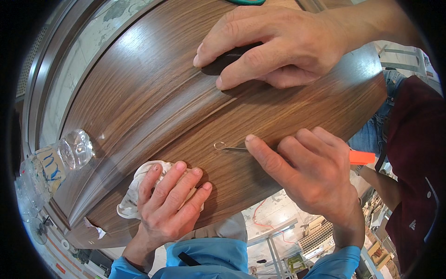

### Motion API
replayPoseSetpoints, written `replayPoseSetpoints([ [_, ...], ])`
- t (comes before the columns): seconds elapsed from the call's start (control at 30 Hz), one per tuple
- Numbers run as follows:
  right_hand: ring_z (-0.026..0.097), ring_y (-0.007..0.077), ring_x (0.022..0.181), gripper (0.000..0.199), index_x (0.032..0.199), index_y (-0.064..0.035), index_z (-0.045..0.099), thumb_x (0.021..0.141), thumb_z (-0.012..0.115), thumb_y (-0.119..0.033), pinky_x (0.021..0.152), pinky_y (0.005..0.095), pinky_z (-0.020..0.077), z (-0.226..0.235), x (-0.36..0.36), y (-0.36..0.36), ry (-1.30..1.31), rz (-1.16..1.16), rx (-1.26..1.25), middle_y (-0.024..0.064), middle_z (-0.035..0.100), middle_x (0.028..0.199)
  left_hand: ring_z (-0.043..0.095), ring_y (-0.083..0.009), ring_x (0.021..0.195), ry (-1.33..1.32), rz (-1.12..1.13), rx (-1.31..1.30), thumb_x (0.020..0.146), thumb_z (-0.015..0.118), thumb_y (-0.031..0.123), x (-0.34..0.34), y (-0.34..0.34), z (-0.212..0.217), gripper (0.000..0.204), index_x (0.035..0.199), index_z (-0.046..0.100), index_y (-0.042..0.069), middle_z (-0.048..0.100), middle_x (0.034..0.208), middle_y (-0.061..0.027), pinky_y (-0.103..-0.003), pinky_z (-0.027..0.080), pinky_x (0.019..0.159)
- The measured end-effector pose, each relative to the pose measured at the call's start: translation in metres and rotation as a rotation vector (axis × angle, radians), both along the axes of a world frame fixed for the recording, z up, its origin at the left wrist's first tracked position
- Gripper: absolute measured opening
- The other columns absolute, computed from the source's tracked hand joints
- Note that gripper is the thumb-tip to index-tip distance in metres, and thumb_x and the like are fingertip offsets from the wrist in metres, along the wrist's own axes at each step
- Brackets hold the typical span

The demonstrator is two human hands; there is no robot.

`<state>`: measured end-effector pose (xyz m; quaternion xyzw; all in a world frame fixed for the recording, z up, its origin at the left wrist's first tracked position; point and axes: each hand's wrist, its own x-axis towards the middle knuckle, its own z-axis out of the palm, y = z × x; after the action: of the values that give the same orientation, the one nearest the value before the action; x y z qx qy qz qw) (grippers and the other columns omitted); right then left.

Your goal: The person uses a utility knife to scrape and remove a small imperfection on a wooden door panel. They repeatedly scrape the same spot, occasionally wiping the area with a cloth. A second person is present and also uses a utility knife on the door.

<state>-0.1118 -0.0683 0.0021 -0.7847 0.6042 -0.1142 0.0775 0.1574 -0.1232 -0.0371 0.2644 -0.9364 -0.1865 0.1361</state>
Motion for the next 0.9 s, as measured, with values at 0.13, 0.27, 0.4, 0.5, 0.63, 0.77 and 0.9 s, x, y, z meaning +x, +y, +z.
replayPoseSetpoints([
  [0.13,0.050,0.0140,0.061,0.051,0.122,-0.0089,0.074,0.071,0.070,-0.013,0.053,0.0309,0.0395,-0.001,0.000,0.001,-0.007,0.001,-0.005,-0.0020,0.050,0.071,0.066,-0.0171,0.120,0.003,0.001,-0.005,0.088,0.077,0.023,0.001,0.001,0.000,0.011,0.099,0.079,0.023,0.076,0.117,0.0030,-0.042,0.041,0.115],
  [0.27,0.050,0.0140,0.061,0.051,0.122,-0.0093,0.074,0.071,0.070,-0.013,0.053,0.0309,0.0399,0.000,0.000,0.001,-0.016,0.008,0.005,-0.0019,0.050,0.071,0.066,-0.0170,0.120,0.002,-0.001,0.000,0.088,0.077,0.023,0.002,0.001,0.000,0.011,0.099,0.079,0.023,0.076,0.117,0.0030,-0.042,0.041,0.115],
  [0.4,0.051,0.0138,0.061,0.051,0.121,-0.0101,0.074,0.071,0.071,-0.012,0.052,0.0308,0.0397,0.000,0.001,0.002,-0.020,-0.003,0.002,-0.0021,0.050,0.070,0.066,-0.0168,0.120,-0.002,0.000,0.003,0.088,0.077,0.024,0.003,0.002,0.001,0.011,0.099,0.079,0.023,0.076,0.118,0.0031,-0.042,0.041,0.115],
  [0.5,0.051,0.0139,0.061,0.050,0.120,-0.0101,0.075,0.070,0.072,-0.011,0.052,0.0307,0.0393,0.000,0.002,0.002,-0.036,-0.007,-0.003,-0.0021,0.050,0.069,0.066,-0.0171,0.120,-0.001,-0.001,0.003,0.089,0.076,0.023,0.004,0.003,0.001,0.012,0.100,0.079,0.022,0.076,0.118,0.0024,-0.042,0.041,0.115],
  [0.63,0.049,0.0153,0.057,0.047,0.115,-0.0069,0.076,0.068,0.075,-0.009,0.051,0.0306,0.0380,0.000,-0.001,0.004,-0.090,-0.018,-0.009,-0.0012,0.051,0.066,0.067,-0.0216,0.120,0.027,0.004,-0.007,0.088,0.075,0.019,0.005,-0.001,0.002,0.015,0.103,0.079,0.017,0.075,0.118,-0.0054,-0.043,0.041,0.115],
  [0.77,0.048,0.0174,0.053,0.045,0.109,-0.0007,0.076,0.064,0.080,-0.003,0.050,0.0316,0.0357,0.003,-0.004,0.016,-0.110,-0.128,-0.097,0.0013,0.052,0.062,0.066,-0.0277,0.112,-0.003,0.092,-0.083,0.087,0.073,0.025,-0.001,-0.003,0.005,0.031,0.113,0.077,0.009,0.072,0.117,-0.0126,-0.043,0.045,0.105],
  [0.9,0.049,0.0184,0.055,0.042,0.110,0.0029,0.074,0.068,0.079,0.001,0.051,0.0321,0.0363,0.004,-0.005,0.033,-0.172,-0.271,-0.106,0.0048,0.055,0.066,0.055,-0.0247,0.098,-0.121,0.180,-0.171,0.088,0.063,0.037,-0.021,0.002,0.004,0.047,0.123,0.074,0.008,0.062,0.115,-0.0081,-0.040,0.042,0.083],
])
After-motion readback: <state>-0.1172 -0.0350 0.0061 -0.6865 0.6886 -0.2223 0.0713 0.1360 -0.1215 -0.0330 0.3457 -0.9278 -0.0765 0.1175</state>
